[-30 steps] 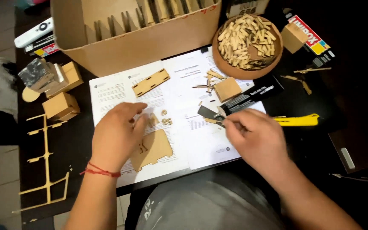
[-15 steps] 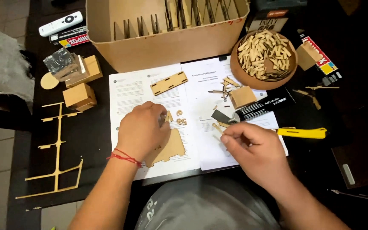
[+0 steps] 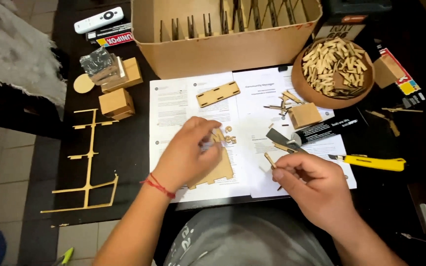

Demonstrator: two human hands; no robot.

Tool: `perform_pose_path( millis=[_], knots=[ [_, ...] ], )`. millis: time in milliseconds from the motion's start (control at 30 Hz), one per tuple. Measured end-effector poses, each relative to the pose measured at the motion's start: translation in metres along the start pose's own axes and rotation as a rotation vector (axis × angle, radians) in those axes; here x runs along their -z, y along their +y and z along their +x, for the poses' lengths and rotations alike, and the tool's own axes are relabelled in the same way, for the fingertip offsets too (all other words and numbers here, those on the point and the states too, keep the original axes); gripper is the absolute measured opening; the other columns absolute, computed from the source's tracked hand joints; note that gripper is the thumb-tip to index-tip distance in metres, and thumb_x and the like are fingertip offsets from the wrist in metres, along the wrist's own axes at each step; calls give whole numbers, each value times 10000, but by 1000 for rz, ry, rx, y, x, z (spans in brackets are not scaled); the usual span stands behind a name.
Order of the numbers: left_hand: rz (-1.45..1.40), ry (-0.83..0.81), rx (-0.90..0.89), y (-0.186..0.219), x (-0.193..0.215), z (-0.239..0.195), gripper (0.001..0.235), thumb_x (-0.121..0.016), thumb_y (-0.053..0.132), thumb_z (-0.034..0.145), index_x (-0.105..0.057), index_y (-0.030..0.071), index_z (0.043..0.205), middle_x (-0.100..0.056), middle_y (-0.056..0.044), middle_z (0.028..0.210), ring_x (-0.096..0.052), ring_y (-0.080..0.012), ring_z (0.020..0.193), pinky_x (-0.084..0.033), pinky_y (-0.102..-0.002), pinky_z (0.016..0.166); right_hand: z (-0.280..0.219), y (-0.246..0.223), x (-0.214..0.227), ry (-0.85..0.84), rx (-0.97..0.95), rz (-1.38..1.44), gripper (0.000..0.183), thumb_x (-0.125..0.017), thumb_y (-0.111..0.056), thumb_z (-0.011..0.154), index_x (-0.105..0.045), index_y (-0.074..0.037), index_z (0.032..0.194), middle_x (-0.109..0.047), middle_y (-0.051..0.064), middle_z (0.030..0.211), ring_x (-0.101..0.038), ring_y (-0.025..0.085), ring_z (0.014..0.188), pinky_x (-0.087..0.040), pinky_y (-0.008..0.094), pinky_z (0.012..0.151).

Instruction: Assembling small laser-cut wooden pieces into boxes and organizers following a manual.

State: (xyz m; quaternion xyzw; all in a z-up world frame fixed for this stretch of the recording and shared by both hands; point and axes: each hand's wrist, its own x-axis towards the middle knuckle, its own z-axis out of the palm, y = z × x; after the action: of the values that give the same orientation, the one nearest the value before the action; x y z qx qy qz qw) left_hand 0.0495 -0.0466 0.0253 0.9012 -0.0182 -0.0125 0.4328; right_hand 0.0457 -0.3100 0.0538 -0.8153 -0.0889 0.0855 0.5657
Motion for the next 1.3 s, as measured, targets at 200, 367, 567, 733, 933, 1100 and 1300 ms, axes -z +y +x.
perform_pose_path(
  millis=[200, 367, 567, 733, 933, 1100, 1300],
  knots=[
    [-362, 42, -147, 15, -5, -35, 390, -581, 136, 880, -601, 124, 1269, -691, -22, 1114, -646, -136, 956, -523, -299, 864, -7, 3, -3, -58, 172, 3, 89, -740, -153, 837, -726, -67, 858, -714, -2, 752, -598, 73, 660, -489, 219, 607],
    [-1126, -54, -124, 18, -32, -56, 327, -519, 81, 982, -491, 21, 1302, -639, -213, 1246, -678, -326, 1084, -527, -455, 1021, -12, -17, -15, -105, 240, 4, 73, -684, -145, 868, -723, -84, 875, -795, 0, 819, -706, 76, 727, -547, 215, 698],
    [-1162, 41, -209, 26, -35, -66, 340, -612, 115, 971, -511, 36, 1286, -621, -188, 1274, -644, -330, 1148, -501, -467, 1048, -12, -24, -17, 4, 401, -225, 31, -736, -115, 821, -707, -111, 833, -731, -22, 769, -644, 116, 649, -497, 260, 696],
    [-1032, 118, -257, 22, -36, -70, 361, -632, 1, 893, -544, 37, 1241, -606, -93, 1107, -588, -177, 969, -507, -319, 870, -10, -29, -17, 12, 575, -345, 75, -755, -126, 814, -683, -136, 832, -689, -37, 747, -641, 149, 695, -406, 328, 791],
    [-963, 115, -178, 22, -35, -74, 399, -679, -43, 815, -594, 37, 1196, -588, -44, 968, -562, -121, 863, -492, -251, 799, -8, -36, -19, 13, 639, -443, 77, -718, -150, 859, -668, -157, 801, -662, -68, 720, -619, 133, 676, -350, 323, 794],
    [-954, 116, -188, 20, -34, -77, 386, -702, -30, 830, -596, 41, 1194, -627, -58, 1015, -586, -135, 903, -520, -261, 844, -8, -35, -22, 26, 683, -492, 85, -729, -161, 864, -660, -158, 814, -657, -70, 724, -603, 143, 673, -342, 333, 773],
    [-867, 135, -152, 19, -29, -80, 401, -702, -67, 800, -614, 55, 1172, -620, -52, 1006, -573, -124, 877, -518, -249, 822, -10, -39, -23, 25, 694, -529, 85, -717, -154, 875, -660, -188, 822, -595, -84, 668, -570, 142, 649, -322, 332, 753]
  ],
)
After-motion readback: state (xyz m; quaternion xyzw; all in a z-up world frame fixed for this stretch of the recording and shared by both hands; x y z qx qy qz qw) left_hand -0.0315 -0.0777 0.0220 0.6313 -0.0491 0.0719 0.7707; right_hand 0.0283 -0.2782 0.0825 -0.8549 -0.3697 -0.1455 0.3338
